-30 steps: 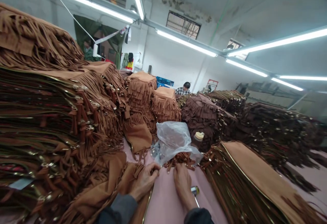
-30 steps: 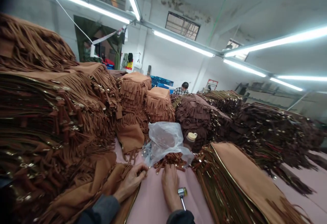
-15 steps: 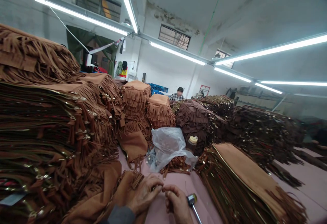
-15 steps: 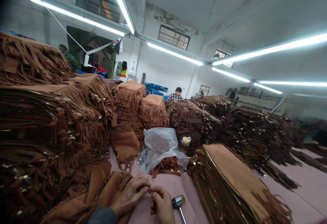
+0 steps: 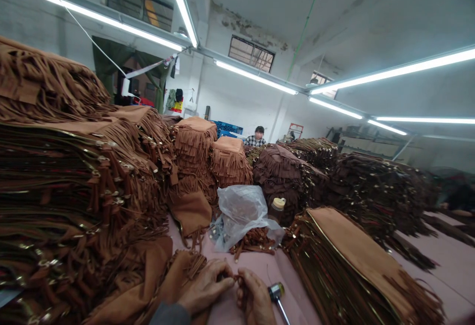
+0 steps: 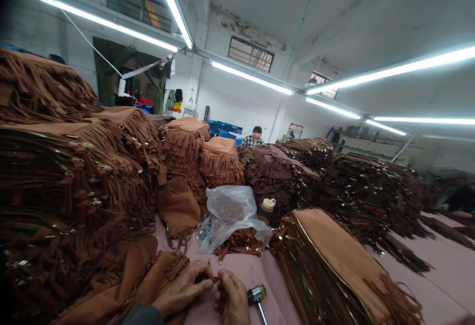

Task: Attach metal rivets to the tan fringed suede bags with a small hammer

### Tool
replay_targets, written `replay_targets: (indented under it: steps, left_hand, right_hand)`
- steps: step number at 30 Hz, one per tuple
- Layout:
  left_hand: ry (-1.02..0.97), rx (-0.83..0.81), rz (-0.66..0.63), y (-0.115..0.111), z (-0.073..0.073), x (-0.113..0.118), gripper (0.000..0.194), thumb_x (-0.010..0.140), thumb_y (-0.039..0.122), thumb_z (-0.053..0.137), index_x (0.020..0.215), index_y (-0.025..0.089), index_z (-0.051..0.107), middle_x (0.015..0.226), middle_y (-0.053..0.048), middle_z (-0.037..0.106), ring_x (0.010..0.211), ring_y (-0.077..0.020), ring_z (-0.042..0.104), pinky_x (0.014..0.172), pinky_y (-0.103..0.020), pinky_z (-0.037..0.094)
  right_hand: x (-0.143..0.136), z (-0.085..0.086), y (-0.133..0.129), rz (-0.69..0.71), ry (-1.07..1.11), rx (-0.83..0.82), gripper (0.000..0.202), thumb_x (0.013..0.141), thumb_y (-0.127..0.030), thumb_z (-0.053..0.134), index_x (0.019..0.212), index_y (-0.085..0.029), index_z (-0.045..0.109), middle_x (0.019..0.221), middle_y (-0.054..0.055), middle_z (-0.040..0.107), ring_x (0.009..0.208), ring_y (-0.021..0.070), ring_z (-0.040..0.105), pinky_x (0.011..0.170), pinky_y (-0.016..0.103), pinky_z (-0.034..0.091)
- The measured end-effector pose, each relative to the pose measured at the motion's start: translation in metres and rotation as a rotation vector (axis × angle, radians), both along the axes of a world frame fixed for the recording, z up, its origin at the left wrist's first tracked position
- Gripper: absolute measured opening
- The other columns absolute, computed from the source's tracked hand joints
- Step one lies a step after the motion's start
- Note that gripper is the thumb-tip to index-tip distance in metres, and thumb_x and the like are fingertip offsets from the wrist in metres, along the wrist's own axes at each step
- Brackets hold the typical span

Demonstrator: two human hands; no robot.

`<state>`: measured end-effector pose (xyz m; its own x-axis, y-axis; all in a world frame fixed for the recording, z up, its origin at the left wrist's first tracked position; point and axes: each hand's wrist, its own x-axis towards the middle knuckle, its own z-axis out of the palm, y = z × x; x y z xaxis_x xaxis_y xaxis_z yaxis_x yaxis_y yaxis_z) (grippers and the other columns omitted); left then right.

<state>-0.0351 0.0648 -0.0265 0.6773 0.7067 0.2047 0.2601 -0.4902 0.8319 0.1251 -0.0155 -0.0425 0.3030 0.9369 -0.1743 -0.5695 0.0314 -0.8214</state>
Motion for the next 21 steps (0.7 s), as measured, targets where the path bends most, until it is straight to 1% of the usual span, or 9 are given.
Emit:
replay_targets:
  steps: [3,5,8,10,11,13,16,19,21]
  left_hand:
    - [-0.029,-0.059,-0.025,0.002,-0.002,0.000,0.033,0.090,0.051,0.057,0.095,0.020,0.065,0.098,-0.003,0.065,0.097,-0.0199,0.055,0.089,-0.030,0.041]
    - [-0.042,-0.083,-0.033,0.004,-0.004,0.000,0.033,0.089,0.051,0.058,0.094,0.020,0.065,0.097,-0.002,0.064,0.096,-0.0202,0.055,0.088,-0.030,0.041]
    - [-0.036,-0.067,-0.024,0.007,-0.008,0.000,0.029,0.086,0.048,0.063,0.094,0.020,0.065,0.098,-0.002,0.065,0.098,-0.0205,0.055,0.089,-0.030,0.041]
    - [-0.034,-0.059,-0.018,0.008,-0.007,0.000,0.027,0.085,0.045,0.064,0.095,0.020,0.066,0.098,-0.002,0.065,0.098,-0.0203,0.055,0.089,-0.029,0.042]
    - [-0.042,-0.066,-0.030,0.006,-0.004,0.001,0.026,0.086,0.043,0.062,0.095,0.019,0.067,0.096,-0.002,0.065,0.097,-0.0198,0.056,0.088,-0.029,0.043]
    - [-0.085,-0.095,-0.082,0.001,0.003,0.002,0.024,0.090,0.040,0.058,0.093,0.018,0.068,0.091,-0.002,0.066,0.092,-0.0185,0.057,0.086,-0.028,0.044]
    - [-0.175,-0.146,-0.148,-0.002,0.011,0.008,0.025,0.092,0.035,0.054,0.089,0.015,0.068,0.088,-0.003,0.067,0.086,-0.0173,0.059,0.084,-0.028,0.046]
    - [-0.208,-0.228,-0.166,0.003,0.008,0.014,0.023,0.092,0.034,0.057,0.095,0.015,0.069,0.089,-0.004,0.069,0.087,-0.0170,0.061,0.085,-0.028,0.047]
    - [-0.206,-0.248,-0.166,0.005,0.004,0.015,0.024,0.092,0.034,0.057,0.099,0.015,0.069,0.092,-0.004,0.070,0.089,-0.0167,0.061,0.086,-0.028,0.047]
  right_hand:
    - [-0.005,-0.003,0.001,-0.014,0.056,0.029,0.060,0.052,-0.055,0.093,0.092,-0.018,0.067,0.072,-0.001,0.062,0.053,0.0071,0.049,0.045,0.018,0.036]
    - [-0.008,-0.009,0.004,-0.018,0.031,0.036,0.062,0.050,-0.056,0.093,0.093,-0.019,0.066,0.068,-0.002,0.061,0.052,0.0068,0.048,0.046,0.018,0.037]
    - [-0.009,-0.018,0.010,0.014,-0.167,-0.009,0.061,0.058,-0.068,0.084,0.085,-0.016,0.067,0.054,-0.004,0.055,0.044,0.0067,0.044,0.044,0.020,0.036]
    - [-0.008,-0.017,0.010,0.034,-0.299,-0.062,0.064,0.064,-0.074,0.076,0.082,-0.013,0.068,0.051,-0.002,0.054,0.042,0.0081,0.046,0.042,0.021,0.037]
    - [-0.008,-0.014,0.008,0.030,-0.328,-0.081,0.064,0.066,-0.074,0.074,0.082,-0.012,0.068,0.053,-0.001,0.057,0.043,0.0090,0.049,0.043,0.021,0.038]
    - [-0.006,-0.006,0.001,-0.004,-0.311,-0.088,0.060,0.069,-0.070,0.074,0.085,-0.012,0.070,0.062,0.002,0.063,0.049,0.0100,0.054,0.045,0.020,0.041]
    - [-0.001,0.005,-0.008,-0.033,-0.245,-0.069,0.051,0.068,-0.060,0.079,0.082,-0.012,0.070,0.070,0.004,0.068,0.053,0.0092,0.056,0.046,0.019,0.042]
    - [0.005,0.003,-0.007,-0.049,-0.191,-0.084,0.048,0.071,-0.057,0.079,0.088,-0.012,0.071,0.075,0.005,0.070,0.054,0.0087,0.058,0.046,0.018,0.043]
    - [0.006,0.000,-0.006,-0.040,-0.169,-0.102,0.050,0.071,-0.058,0.079,0.090,-0.012,0.071,0.077,0.005,0.071,0.054,0.0087,0.059,0.046,0.018,0.045]
